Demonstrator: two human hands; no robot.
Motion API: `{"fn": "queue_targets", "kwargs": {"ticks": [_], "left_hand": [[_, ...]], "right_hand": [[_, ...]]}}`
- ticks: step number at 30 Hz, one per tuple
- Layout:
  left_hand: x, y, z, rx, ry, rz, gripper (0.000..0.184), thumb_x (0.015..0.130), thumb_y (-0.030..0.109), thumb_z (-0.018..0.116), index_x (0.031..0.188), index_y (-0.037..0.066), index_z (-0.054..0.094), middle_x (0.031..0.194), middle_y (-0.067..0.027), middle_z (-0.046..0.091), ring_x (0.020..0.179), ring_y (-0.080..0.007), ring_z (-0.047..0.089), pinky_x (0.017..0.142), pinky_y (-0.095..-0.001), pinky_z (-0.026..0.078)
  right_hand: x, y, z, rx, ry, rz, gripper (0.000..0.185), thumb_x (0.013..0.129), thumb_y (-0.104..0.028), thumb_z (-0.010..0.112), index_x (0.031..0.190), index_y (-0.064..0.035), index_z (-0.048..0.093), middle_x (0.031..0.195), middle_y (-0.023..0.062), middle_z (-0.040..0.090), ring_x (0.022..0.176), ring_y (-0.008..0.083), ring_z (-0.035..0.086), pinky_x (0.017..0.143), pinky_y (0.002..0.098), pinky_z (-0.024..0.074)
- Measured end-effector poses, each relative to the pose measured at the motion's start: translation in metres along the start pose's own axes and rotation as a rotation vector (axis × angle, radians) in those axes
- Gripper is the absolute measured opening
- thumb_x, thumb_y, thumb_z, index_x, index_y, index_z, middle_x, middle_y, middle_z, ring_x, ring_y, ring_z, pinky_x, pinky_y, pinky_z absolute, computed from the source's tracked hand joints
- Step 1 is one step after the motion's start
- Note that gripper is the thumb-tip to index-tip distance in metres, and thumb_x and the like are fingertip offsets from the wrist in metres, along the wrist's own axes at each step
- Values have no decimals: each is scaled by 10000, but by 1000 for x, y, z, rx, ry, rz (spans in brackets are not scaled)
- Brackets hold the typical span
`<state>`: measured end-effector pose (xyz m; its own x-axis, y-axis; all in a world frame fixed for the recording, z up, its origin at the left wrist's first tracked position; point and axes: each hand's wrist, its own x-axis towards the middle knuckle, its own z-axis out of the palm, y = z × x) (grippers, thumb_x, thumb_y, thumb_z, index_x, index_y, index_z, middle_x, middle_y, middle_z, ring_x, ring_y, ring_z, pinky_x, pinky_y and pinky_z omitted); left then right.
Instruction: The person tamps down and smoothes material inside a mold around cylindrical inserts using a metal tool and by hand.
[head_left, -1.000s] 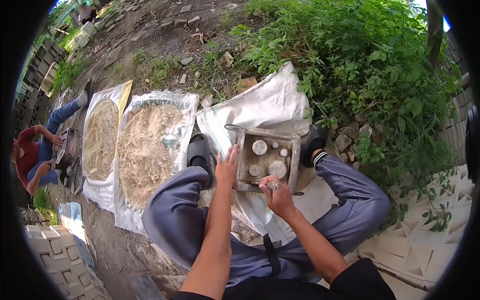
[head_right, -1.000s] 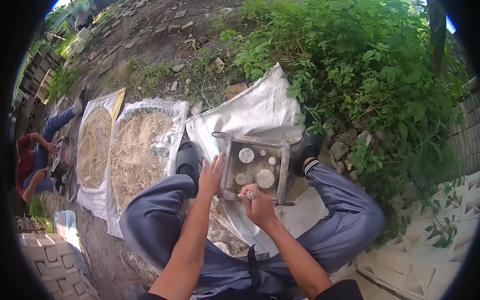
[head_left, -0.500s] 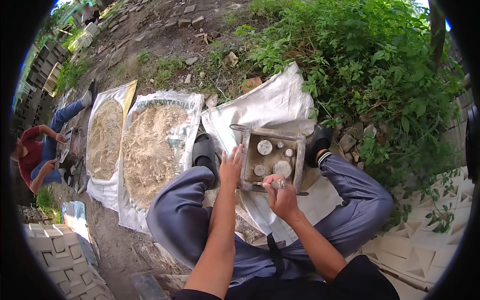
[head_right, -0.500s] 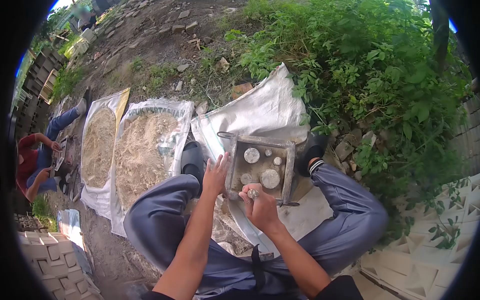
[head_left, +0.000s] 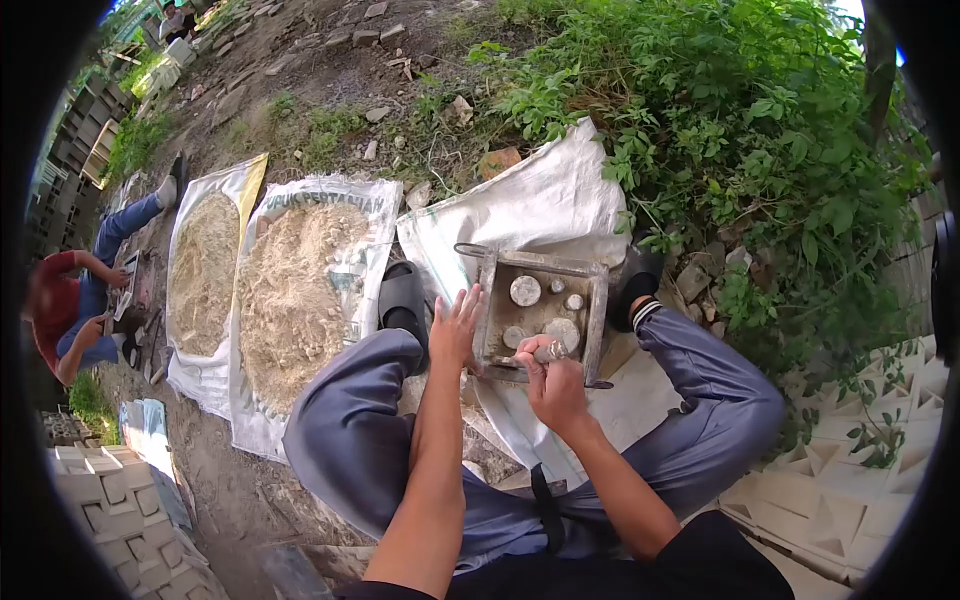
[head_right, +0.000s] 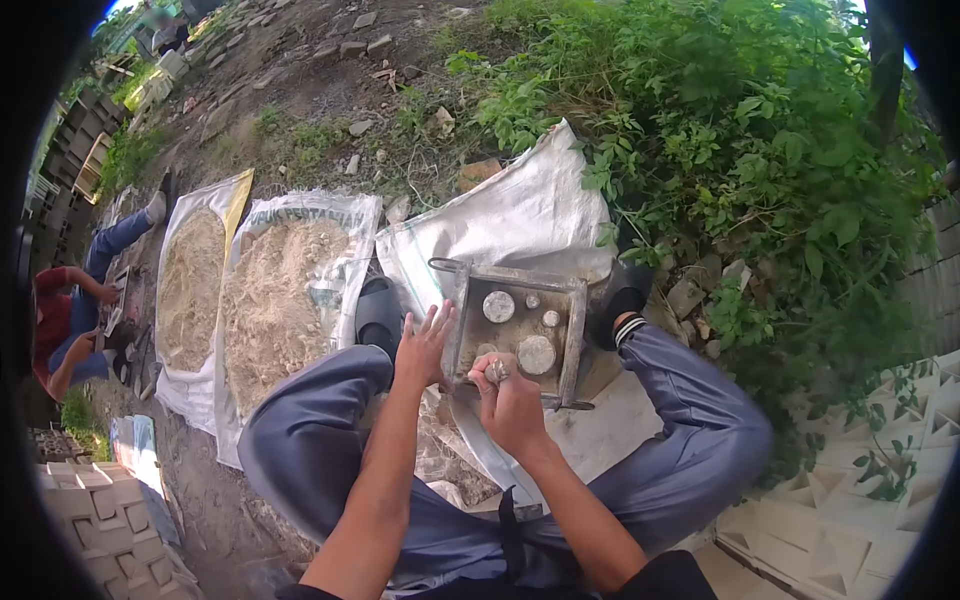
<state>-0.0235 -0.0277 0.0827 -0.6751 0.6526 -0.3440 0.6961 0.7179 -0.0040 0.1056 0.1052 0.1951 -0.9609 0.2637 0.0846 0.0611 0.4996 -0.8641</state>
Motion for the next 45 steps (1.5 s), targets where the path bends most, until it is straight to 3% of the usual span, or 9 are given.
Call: {"fn": "queue_targets", "kwargs": {"ticks": [2,4,7,11,17,20,23,26,45], "left_hand": [[-5,4,-1,-17,27,12,1478,346,537,889,1534,158,96,1603,0,123,1461,-203,188,1164,-529,216],[-2,4,-5,-23,48,22,1475,345,539,887,1533,153,103,1602,-6,126,1458,-206,197,1161,-527,223],[-1,5,-6,-1,-15,9,1457,361,534,887,1532,146,111,1602,-8,129,1456,-206,204,1157,-527,230],[-9,3,3,-31,6,14,1432,380,510,892,1531,150,120,1600,-6,135,1457,-205,202,1157,-532,227],[-2,1,-3,-19,-9,8,1353,450,481,881,1531,154,136,1601,-4,136,1458,-201,202,1156,-535,225],[-4,4,7,-30,69,13,1471,358,514,898,1538,165,90,1607,26,104,1461,-189,188,1169,-513,213],[1,4,14,-1,44,4,1468,365,512,897,1538,168,86,1608,25,103,1457,-188,201,1166,-514,216],[1,1,16,29,101,-8,1472,369,506,898,1539,166,74,1609,23,96,1454,-187,211,1165,-513,218],[-5,5,-9,-74,-32,-1,1487,370,490,909,1537,156,51,1609,17,90,1452,-194,216,1159,-504,244]], "right_hand": [[-12,8,9,17,130,-239,109,934,-109,582,979,-44,507,825,139,622,651,364,620,571,413,472],[-7,9,5,-52,101,-196,86,933,-92,580,958,-11,564,847,146,639,768,299,653,648,355,498],[3,-5,-5,-7,59,-36,167,927,-122,603,1026,-51,490,791,148,629,668,375,633,578,414,483],[-15,10,21,-34,86,-229,169,938,-142,590,1037,-59,480,781,161,626,657,388,622,576,439,470],[1,-9,6,27,81,-108,158,947,-149,575,1027,-48,482,792,166,619,677,396,624,580,441,475],[-4,6,13,-16,92,-198,148,953,-145,564,1020,-37,489,786,172,612,677,401,618,584,447,471],[9,2,3,66,31,55,49,936,-56,556,948,-9,547,865,147,620,735,326,634,653,366,499],[-1,-10,6,85,128,-131,60,942,-63,550,955,-6,541,824,154,612,722,333,623,640,368,488],[-28,11,-16,-14,5,-11,151,965,-182,547,1024,-67,470,800,183,616,758,422,615,638,451,469]]}}
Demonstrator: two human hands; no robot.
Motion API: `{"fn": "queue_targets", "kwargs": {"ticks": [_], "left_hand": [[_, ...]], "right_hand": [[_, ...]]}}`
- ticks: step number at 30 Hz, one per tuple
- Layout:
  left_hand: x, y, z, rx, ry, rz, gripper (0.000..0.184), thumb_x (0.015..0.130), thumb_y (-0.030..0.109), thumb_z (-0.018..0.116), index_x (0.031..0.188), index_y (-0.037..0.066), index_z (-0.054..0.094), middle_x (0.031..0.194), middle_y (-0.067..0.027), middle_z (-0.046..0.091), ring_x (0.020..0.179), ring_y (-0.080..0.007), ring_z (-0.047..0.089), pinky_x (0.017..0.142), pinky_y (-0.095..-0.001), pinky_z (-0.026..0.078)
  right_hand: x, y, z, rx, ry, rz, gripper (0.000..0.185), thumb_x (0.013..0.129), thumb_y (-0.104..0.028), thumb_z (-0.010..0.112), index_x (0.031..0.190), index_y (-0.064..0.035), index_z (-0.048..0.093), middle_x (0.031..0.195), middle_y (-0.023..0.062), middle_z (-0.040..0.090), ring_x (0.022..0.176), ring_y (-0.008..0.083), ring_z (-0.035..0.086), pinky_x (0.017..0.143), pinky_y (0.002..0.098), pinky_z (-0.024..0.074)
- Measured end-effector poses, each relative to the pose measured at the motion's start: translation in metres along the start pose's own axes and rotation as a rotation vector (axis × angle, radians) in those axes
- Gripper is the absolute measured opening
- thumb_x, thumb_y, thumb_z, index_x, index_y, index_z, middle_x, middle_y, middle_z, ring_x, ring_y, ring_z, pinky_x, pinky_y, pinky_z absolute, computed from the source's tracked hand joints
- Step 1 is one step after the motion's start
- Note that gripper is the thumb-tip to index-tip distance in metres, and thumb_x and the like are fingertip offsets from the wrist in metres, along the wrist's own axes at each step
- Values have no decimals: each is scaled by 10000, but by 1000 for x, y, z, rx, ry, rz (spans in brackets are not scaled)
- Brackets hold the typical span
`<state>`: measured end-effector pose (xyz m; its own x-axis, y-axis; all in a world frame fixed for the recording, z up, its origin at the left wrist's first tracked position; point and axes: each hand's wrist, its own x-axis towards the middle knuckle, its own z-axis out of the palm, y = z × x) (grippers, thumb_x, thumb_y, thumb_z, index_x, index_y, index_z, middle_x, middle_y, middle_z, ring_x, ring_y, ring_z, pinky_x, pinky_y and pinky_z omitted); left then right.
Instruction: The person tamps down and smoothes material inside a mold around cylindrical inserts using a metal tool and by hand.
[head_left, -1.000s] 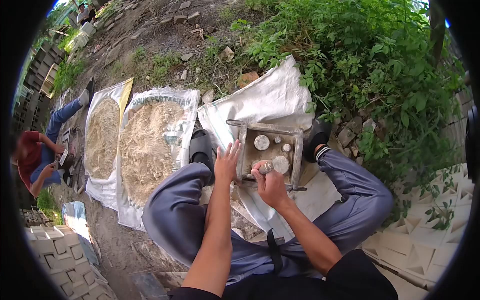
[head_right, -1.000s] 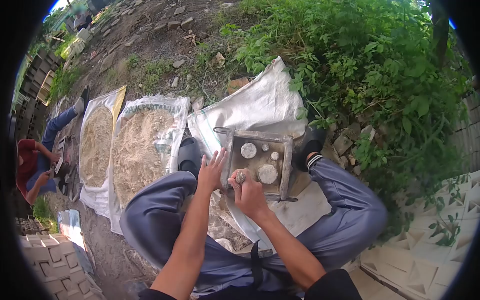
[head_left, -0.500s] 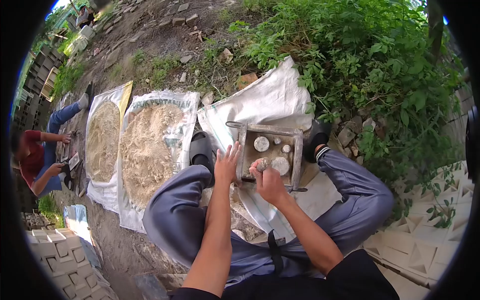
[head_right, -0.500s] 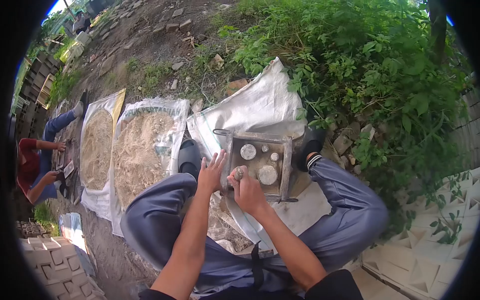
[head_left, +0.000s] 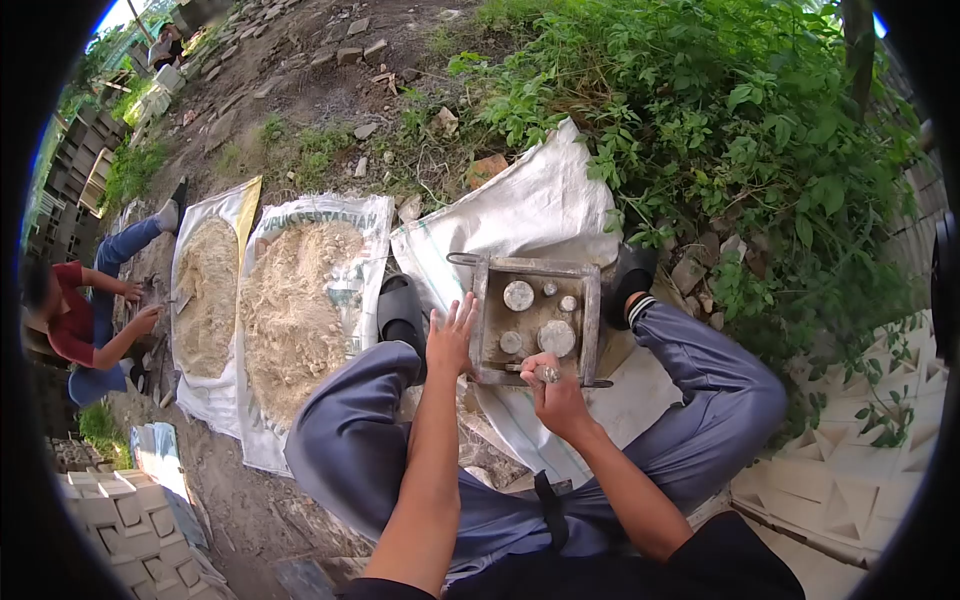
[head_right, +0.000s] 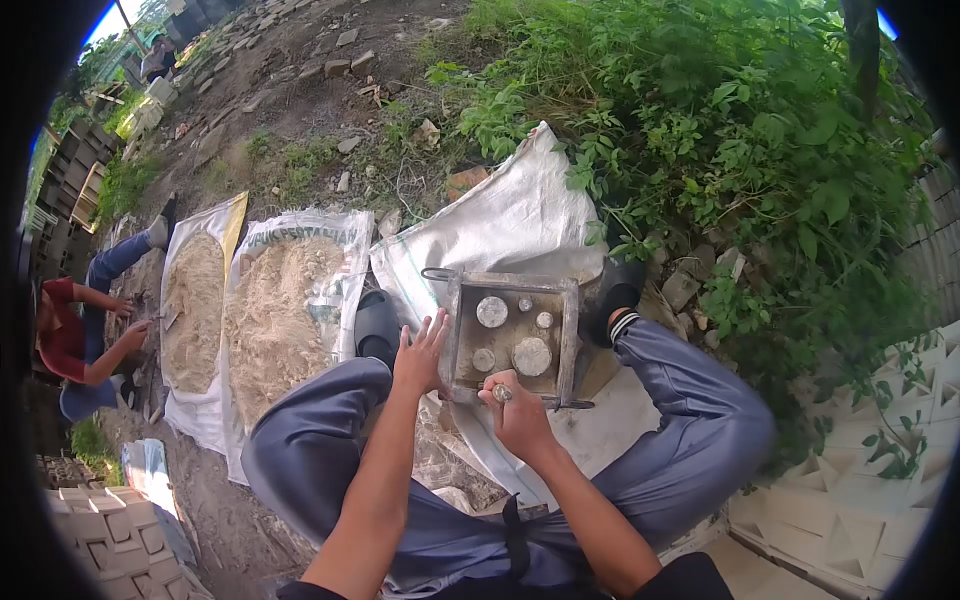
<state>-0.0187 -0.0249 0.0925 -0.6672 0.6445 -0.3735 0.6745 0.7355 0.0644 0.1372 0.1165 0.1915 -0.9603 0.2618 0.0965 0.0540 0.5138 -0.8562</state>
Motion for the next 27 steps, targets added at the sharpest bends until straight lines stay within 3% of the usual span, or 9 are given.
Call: {"fn": "queue_targets", "kwargs": {"ticks": [5,8,13,15,18,21,23,27], "left_hand": [[11,-2,18,85,111,-1,1483,369,474,913,1537,154,57,1608,11,94,1449,-198,226,1156,-507,247],[3,0,5,2,28,3,1473,372,450,918,1535,150,65,1607,11,100,1447,-199,232,1154,-504,250],[4,1,6,33,4,2,1464,390,473,910,1536,147,60,1608,3,94,1452,-211,219,1155,-505,243],[3,-1,9,51,69,18,1465,394,489,905,1536,143,54,1609,-5,87,1456,-213,207,1156,-506,239],[-4,2,0,-2,0,21,1466,391,488,907,1536,140,61,1611,-9,80,1458,-215,202,1156,-507,238],[6,1,1,0,-12,5,1464,384,482,910,1537,143,73,1611,-7,82,1458,-215,205,1156,-506,237],[11,-4,25,37,79,9,1474,375,476,914,1537,149,68,1611,-5,85,1455,-210,214,1158,-506,236],[2,2,7,-38,43,38,1483,372,471,917,1538,155,57,1610,-5,84,1451,-208,227,1159,-507,238]], "right_hand": [[8,-11,-21,-20,-17,72,179,962,-207,558,1040,-76,465,809,182,621,766,438,607,645,475,459],[0,-5,-26,35,113,35,185,966,-218,549,1045,-76,462,830,189,623,779,459,591,654,496,451],[5,-7,-40,-75,-7,90,181,967,-202,545,1065,-82,452,861,195,622,799,451,597,669,502,457],[0,-10,-45,-65,13,102,192,966,-199,548,1078,-83,444,854,188,625,802,452,598,676,500,460],[-13,3,-48,-68,14,175,188,966,-202,550,1065,-76,450,852,185,625,788,457,599,669,496,463],[2,-2,-57,-74,30,103,180,964,-198,554,1048,-70,459,850,189,621,795,455,599,660,482,469],[0,-23,-71,-52,47,207,169,964,-187,551,1036,-60,464,861,198,612,824,453,593,690,481,465],[-14,16,-66,-93,72,202,172,959,-175,555,1038,-54,462,861,197,607,837,453,587,704,481,461]]}}
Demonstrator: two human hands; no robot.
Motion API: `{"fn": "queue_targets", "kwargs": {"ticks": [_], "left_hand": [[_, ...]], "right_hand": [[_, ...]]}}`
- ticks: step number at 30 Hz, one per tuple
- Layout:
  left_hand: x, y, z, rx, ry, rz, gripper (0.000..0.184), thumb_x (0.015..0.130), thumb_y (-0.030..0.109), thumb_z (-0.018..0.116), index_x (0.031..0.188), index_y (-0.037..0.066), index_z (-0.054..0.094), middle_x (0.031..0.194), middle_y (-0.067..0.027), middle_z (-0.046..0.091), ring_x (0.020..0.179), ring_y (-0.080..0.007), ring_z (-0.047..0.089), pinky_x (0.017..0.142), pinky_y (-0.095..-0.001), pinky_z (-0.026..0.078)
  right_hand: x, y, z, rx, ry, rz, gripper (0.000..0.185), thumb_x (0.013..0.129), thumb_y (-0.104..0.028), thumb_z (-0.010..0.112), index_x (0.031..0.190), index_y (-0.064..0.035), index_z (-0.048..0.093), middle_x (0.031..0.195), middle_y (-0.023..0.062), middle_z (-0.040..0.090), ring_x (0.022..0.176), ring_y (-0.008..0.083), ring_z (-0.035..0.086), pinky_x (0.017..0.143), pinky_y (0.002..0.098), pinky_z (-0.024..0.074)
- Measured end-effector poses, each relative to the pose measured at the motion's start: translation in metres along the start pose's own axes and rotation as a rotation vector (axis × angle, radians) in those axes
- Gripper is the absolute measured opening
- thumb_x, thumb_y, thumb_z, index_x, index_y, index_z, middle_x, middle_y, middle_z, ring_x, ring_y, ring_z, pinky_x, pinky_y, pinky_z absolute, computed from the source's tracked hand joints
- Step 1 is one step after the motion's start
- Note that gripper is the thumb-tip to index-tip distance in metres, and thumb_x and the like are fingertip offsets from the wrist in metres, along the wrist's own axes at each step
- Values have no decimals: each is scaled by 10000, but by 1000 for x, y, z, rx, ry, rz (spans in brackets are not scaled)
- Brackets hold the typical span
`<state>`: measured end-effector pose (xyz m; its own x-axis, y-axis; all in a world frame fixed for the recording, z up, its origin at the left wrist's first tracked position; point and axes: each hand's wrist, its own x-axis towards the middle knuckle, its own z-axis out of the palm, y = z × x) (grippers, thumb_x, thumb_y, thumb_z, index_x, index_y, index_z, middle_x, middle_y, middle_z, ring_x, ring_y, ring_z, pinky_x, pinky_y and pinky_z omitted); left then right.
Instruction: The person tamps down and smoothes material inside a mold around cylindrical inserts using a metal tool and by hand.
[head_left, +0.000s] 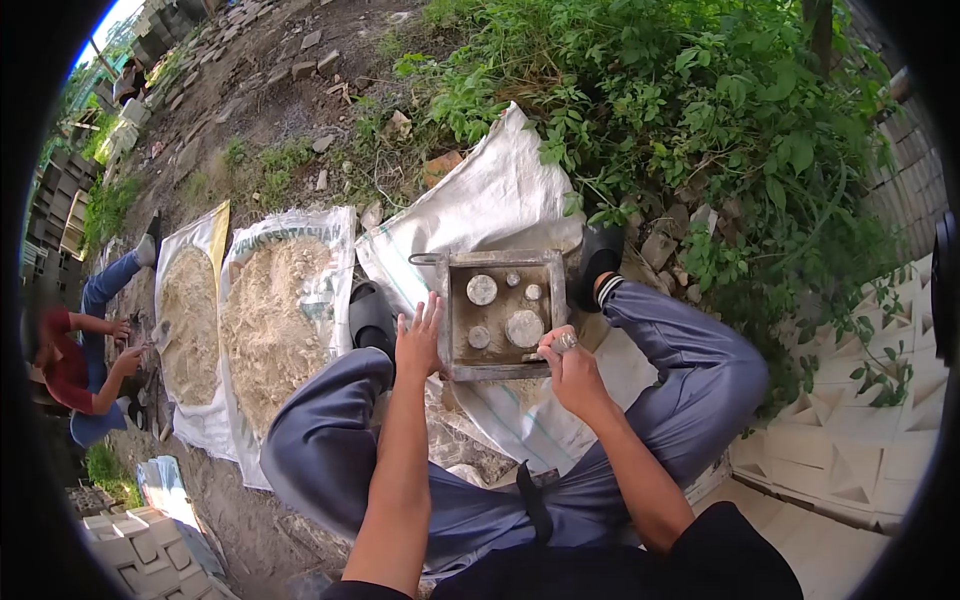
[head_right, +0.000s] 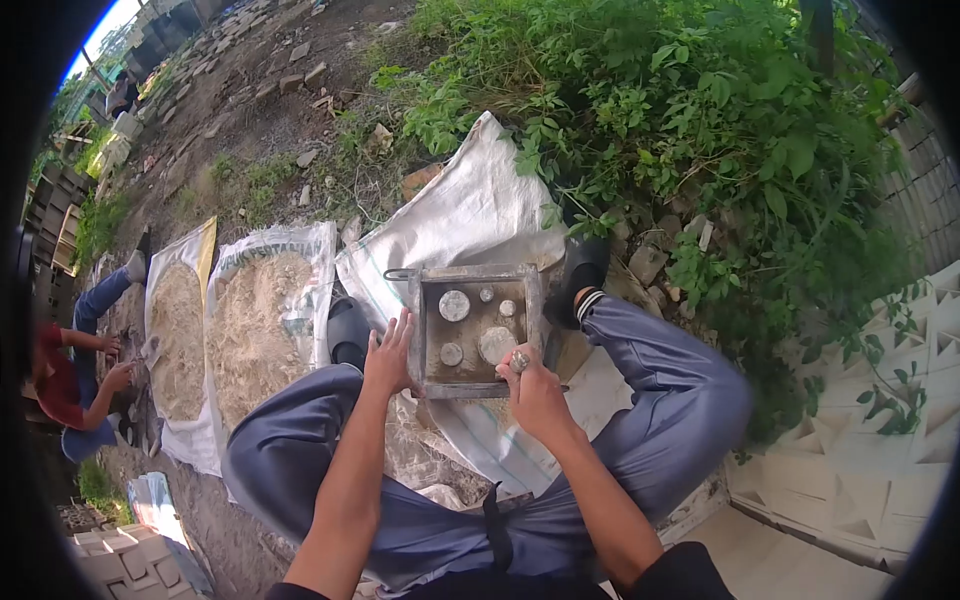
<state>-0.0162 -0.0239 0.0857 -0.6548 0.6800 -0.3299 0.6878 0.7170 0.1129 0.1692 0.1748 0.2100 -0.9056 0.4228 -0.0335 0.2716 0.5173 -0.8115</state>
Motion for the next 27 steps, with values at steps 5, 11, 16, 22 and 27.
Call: {"fn": "queue_targets", "kwargs": {"ticks": [5,11,16,22,27], "left_hand": [[5,1,-8,2,-50,-41,1510,348,476,922,1537,156,47,1610,-4,82,1454,-208,214,1160,-508,240],[8,-5,6,4,-46,-50,1505,353,481,918,1537,158,47,1612,-3,74,1456,-204,207,1160,-505,240],[2,-2,-1,15,-52,-38,1508,360,479,919,1537,156,33,1614,-3,61,1459,-204,198,1164,-501,232],[6,-3,1,10,-48,-52,1530,338,472,921,1538,153,27,1614,2,62,1459,-206,200,1165,-501,233],[7,-1,-3,8,-6,-56,1550,314,466,923,1538,153,25,1614,7,65,1456,-203,210,1161,-505,240]], "right_hand": [[4,-20,-6,2,24,-25,166,957,-153,553,1034,-42,456,872,188,612,849,453,590,719,486,464],[1,-35,-5,-53,2,-52,184,955,-161,564,1046,-43,456,887,181,625,828,450,603,699,484,473],[-7,-20,16,-8,63,-91,172,952,-167,572,1025,-50,469,880,183,631,810,441,610,681,479,473],[4,-48,10,53,7,-36,159,952,-181,578,991,-47,502,822,181,625,772,436,611,662,465,468],[15,-20,31,-5,-59,-36,146,950,-175,573,1003,-58,502,813,163,627,758,427,606,658,466,463]]}}
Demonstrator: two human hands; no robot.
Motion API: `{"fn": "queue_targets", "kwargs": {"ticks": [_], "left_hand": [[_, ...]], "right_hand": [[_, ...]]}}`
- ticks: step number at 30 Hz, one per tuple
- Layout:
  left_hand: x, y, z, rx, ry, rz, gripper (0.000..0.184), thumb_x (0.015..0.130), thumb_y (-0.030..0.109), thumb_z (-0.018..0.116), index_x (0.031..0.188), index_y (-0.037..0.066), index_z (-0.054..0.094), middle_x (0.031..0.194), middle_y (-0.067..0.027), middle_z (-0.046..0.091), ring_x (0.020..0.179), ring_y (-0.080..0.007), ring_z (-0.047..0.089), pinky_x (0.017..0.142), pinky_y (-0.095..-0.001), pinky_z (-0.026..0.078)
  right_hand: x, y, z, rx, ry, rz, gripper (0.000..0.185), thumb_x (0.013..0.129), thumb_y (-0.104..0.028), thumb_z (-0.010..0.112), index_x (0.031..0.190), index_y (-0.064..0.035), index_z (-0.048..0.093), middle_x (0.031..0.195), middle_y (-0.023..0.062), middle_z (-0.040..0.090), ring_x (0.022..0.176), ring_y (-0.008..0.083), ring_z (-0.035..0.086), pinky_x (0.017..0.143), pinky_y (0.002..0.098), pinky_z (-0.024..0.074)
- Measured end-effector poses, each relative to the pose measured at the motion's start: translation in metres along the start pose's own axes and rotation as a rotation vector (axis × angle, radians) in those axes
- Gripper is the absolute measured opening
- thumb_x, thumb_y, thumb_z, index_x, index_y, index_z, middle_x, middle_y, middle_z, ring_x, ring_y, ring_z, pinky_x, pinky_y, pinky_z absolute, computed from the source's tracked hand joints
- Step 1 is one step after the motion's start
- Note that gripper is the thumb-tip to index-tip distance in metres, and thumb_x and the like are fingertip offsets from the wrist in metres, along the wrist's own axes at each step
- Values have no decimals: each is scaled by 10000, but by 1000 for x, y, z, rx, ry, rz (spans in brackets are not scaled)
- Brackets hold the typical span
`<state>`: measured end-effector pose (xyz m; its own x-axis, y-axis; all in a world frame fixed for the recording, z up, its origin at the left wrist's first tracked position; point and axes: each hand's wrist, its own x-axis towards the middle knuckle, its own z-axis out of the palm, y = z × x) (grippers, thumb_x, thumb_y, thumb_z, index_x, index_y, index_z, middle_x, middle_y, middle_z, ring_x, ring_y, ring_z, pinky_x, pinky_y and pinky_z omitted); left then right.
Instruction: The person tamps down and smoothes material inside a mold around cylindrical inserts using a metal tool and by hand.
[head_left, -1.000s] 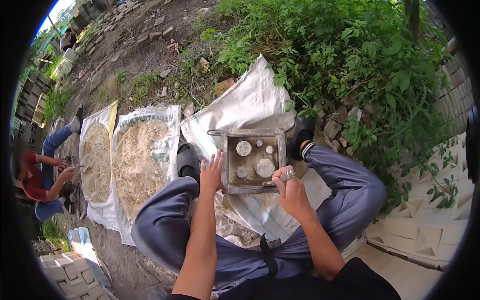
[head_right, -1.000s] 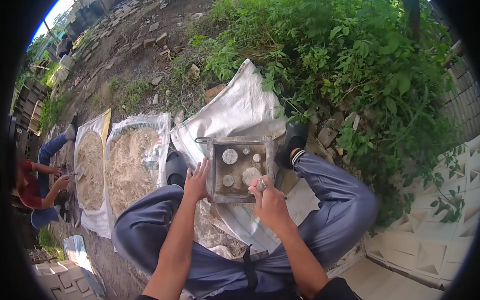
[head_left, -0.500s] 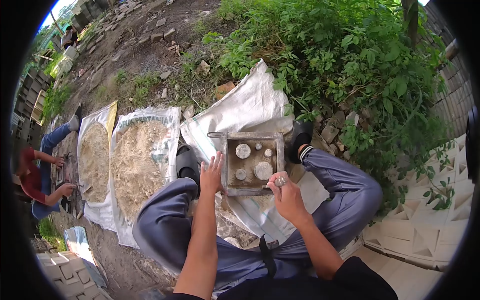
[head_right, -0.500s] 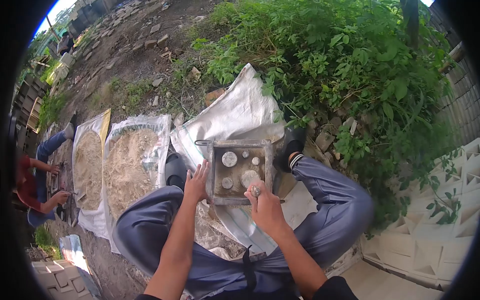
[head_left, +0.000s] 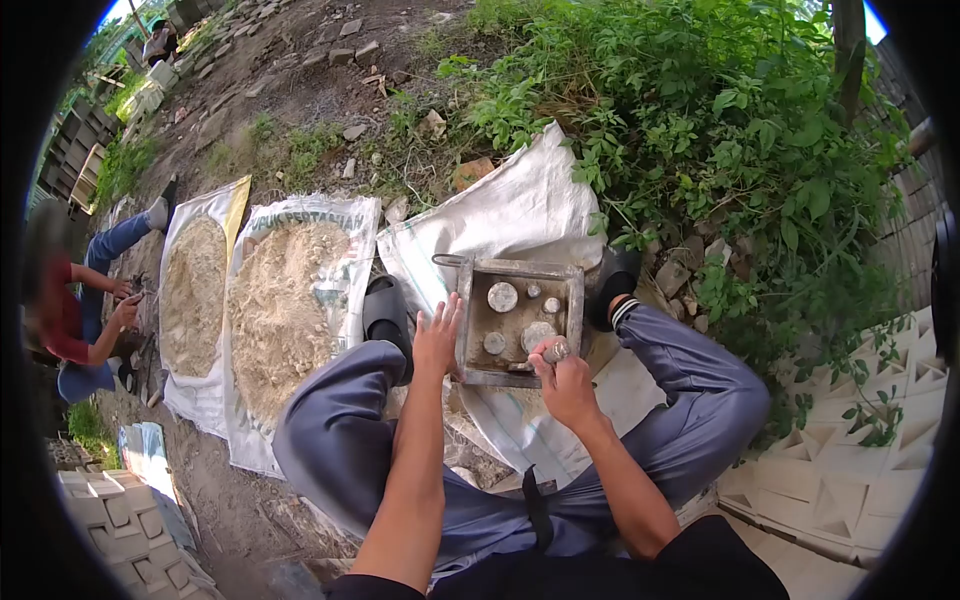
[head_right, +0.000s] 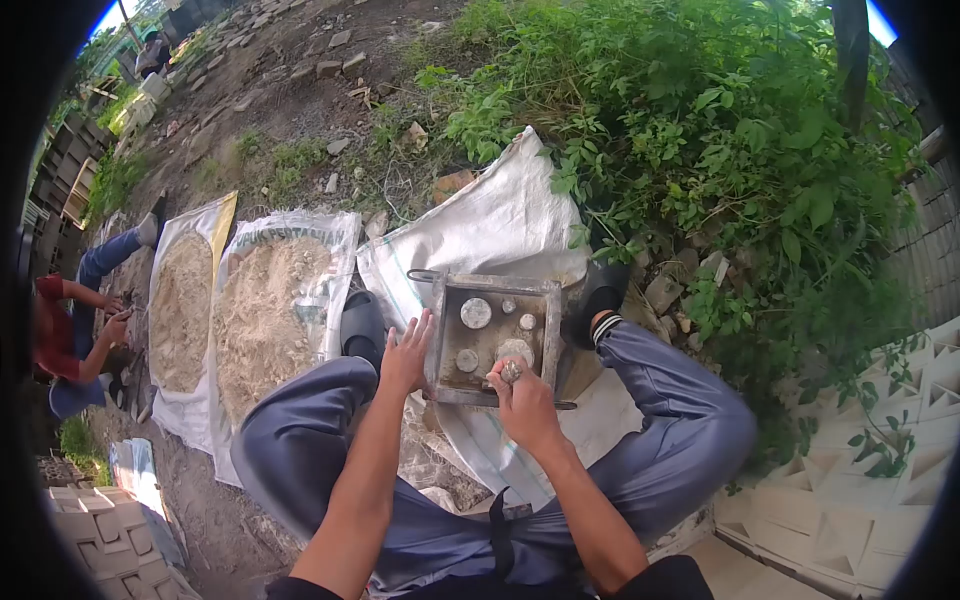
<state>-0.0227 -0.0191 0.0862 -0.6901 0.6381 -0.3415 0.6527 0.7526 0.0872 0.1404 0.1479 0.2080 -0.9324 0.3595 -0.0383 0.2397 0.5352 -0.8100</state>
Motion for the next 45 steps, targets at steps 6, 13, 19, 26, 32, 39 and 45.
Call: {"fn": "queue_targets", "kwargs": {"ticks": [6,13,19,26,32,39,45], "left_hand": [[-5,-1,4,-9,-15,12,1513,350,454,923,1538,153,36,1614,9,65,1453,-198,217,1157,-510,244],[-5,-2,6,38,-43,9,1496,356,478,907,1536,149,49,1610,-4,84,1455,-206,210,1154,-516,246],[4,-6,30,89,75,15,1483,370,423,919,1540,164,46,1613,25,69,1449,-197,227,1154,-506,248],[-2,0,3,36,-26,-6,1507,346,426,921,1541,161,41,1614,24,68,1453,-187,219,1155,-502,245],[-7,-4,10,39,-4,3,1506,351,453,913,1541,167,35,1614,31,58,1454,-188,212,1157,-503,246],[0,-4,8,18,10,13,1523,317,466,917,1537,160,58,1610,15,89,1453,-202,218,1151,-507,256],[-3,-3,6,0,-30,8,1532,307,426,923,1540,175,51,1610,30,94,1446,-192,236,1146,-501,265]], "right_hand": [[-6,5,14,-22,52,-124,165,961,-201,559,1017,-61,491,823,155,631,726,420,603,648,470,458],[-4,-25,16,126,64,-135,127,956,-148,562,1011,-53,498,817,133,635,729,387,625,657,425,483],[7,-27,17,81,-7,-123,125,954,-136,569,1008,-40,510,849,147,627,732,381,631,644,413,490],[18,-4,38,0,57,-211,142,968,-172,553,990,-35,523,764,148,617,685,361,633,600,406,484],[3,-3,53,81,105,-235,116,958,-148,554,989,-43,514,795,152,621,704,382,628,604,419,486],[10,-30,37,85,39,-213,129,958,-169,559,977,-49,515,808,157,623,722,396,626,609,424,486],[20,-22,43,30,29,-226,116,955,-146,566,963,-38,524,779,132,622,666,351,631,602,406,487]]}}
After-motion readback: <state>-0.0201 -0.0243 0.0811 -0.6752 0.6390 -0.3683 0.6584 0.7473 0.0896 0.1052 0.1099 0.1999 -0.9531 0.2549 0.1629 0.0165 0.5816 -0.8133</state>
